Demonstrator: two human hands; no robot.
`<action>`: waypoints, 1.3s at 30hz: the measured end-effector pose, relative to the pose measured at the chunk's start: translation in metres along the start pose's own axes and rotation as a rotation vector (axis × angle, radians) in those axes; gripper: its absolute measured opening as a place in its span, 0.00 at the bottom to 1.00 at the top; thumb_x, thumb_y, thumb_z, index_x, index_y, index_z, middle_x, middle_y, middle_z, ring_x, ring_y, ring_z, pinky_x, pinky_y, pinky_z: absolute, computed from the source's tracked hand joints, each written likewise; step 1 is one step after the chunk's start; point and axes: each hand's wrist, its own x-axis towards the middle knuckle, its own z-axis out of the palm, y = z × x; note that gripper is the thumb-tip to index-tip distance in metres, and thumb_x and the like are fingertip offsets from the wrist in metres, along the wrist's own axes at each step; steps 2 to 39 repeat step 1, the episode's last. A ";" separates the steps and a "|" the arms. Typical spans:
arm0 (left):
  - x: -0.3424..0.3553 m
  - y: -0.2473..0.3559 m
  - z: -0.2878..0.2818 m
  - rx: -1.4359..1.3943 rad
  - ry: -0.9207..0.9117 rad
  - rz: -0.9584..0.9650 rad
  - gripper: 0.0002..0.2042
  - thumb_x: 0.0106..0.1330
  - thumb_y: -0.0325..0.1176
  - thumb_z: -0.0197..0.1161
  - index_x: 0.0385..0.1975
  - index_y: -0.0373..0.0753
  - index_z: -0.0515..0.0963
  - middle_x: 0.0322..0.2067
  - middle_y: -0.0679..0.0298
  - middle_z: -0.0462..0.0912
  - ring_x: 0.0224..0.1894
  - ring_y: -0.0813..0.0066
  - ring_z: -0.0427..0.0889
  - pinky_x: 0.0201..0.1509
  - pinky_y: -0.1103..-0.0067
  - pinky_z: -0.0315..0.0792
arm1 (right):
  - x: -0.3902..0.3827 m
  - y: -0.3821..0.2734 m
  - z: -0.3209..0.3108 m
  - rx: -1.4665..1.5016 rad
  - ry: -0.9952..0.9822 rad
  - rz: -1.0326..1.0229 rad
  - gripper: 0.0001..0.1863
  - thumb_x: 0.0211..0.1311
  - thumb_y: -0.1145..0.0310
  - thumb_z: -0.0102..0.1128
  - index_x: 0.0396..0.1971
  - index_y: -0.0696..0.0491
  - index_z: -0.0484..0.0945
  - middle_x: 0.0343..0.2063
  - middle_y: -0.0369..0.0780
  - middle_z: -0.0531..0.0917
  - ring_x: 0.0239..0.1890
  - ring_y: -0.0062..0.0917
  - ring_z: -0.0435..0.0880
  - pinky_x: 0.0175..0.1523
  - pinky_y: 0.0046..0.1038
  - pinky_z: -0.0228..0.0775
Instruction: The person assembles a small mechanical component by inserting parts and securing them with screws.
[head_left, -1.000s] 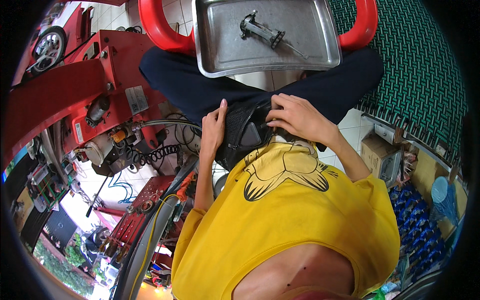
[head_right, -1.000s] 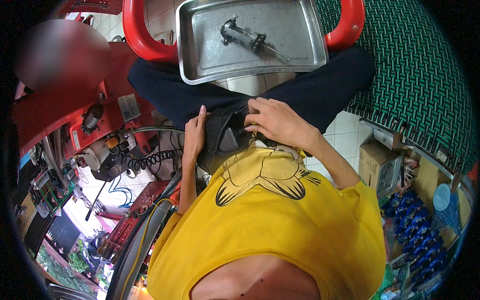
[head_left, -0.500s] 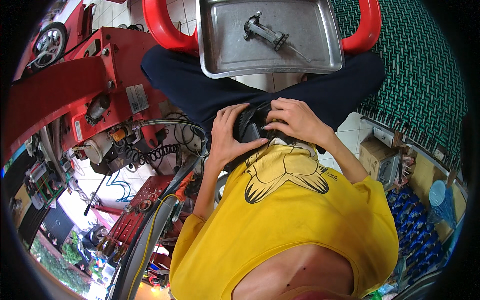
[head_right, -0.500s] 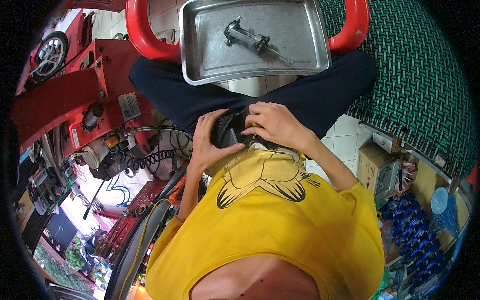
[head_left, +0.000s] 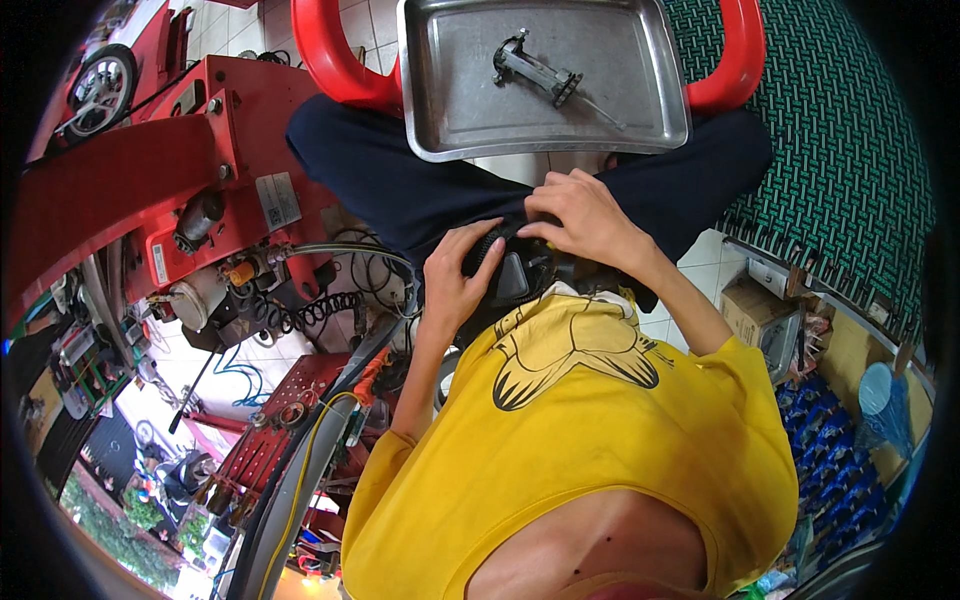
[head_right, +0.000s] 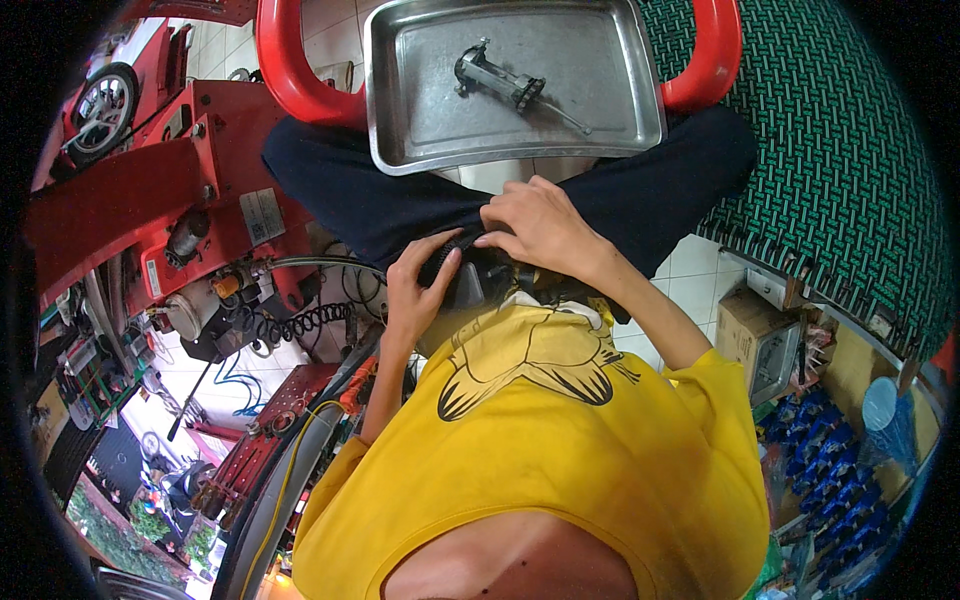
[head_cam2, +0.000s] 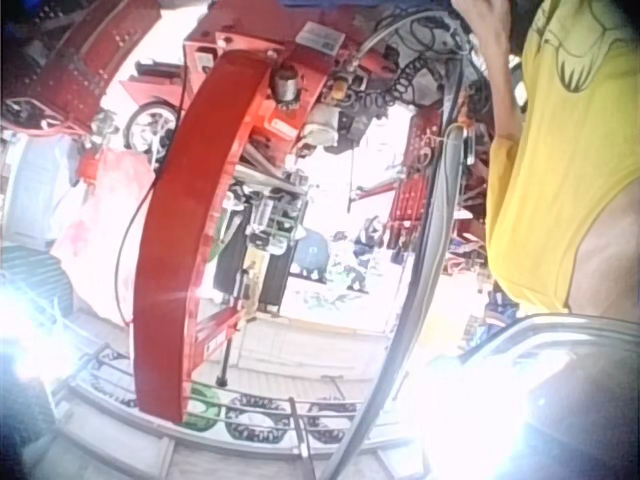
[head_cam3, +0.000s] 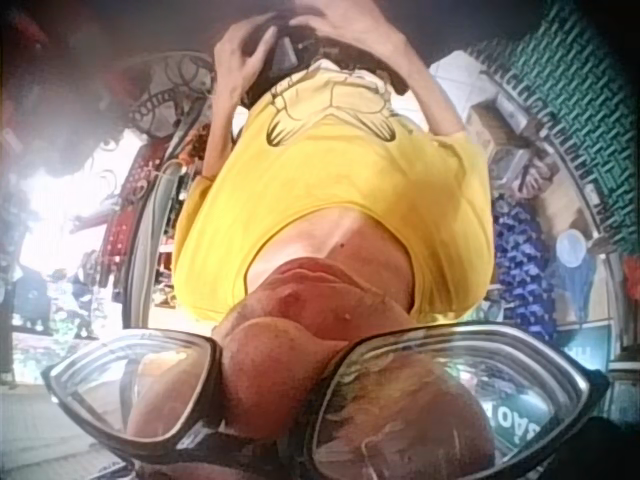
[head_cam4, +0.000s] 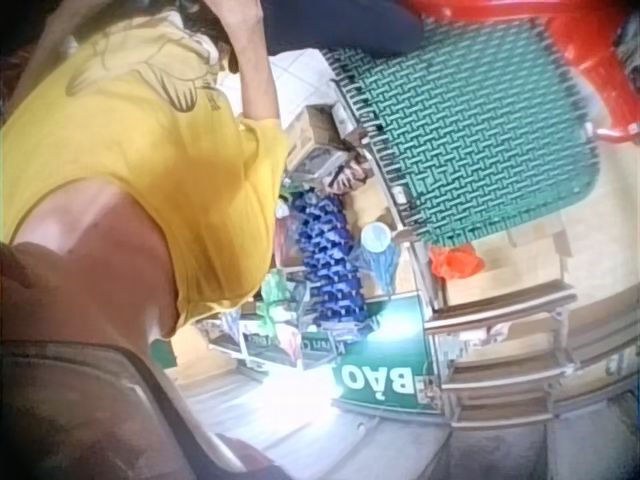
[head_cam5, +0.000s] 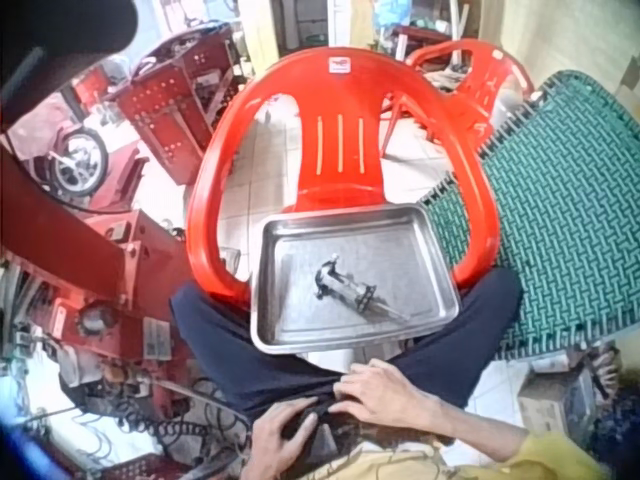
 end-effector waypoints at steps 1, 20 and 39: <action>0.000 0.004 -0.001 -0.017 -0.032 -0.068 0.16 0.66 0.36 0.70 0.52 0.40 0.84 0.48 0.53 0.87 0.52 0.57 0.84 0.59 0.70 0.75 | 0.000 0.001 -0.003 0.019 -0.020 0.019 0.17 0.60 0.53 0.70 0.42 0.50 0.85 0.34 0.38 0.85 0.45 0.32 0.80 0.55 0.39 0.67; 0.000 0.004 -0.001 -0.017 -0.032 -0.068 0.16 0.66 0.36 0.70 0.52 0.40 0.84 0.48 0.53 0.87 0.52 0.57 0.84 0.59 0.70 0.75 | 0.000 0.001 -0.003 0.019 -0.020 0.019 0.17 0.60 0.53 0.70 0.42 0.50 0.85 0.34 0.38 0.85 0.45 0.32 0.80 0.55 0.39 0.67; 0.000 0.004 -0.001 -0.017 -0.032 -0.068 0.16 0.66 0.36 0.70 0.52 0.40 0.84 0.48 0.53 0.87 0.52 0.57 0.84 0.59 0.70 0.75 | 0.000 0.001 -0.003 0.019 -0.020 0.019 0.17 0.60 0.53 0.70 0.42 0.50 0.85 0.34 0.38 0.85 0.45 0.32 0.80 0.55 0.39 0.67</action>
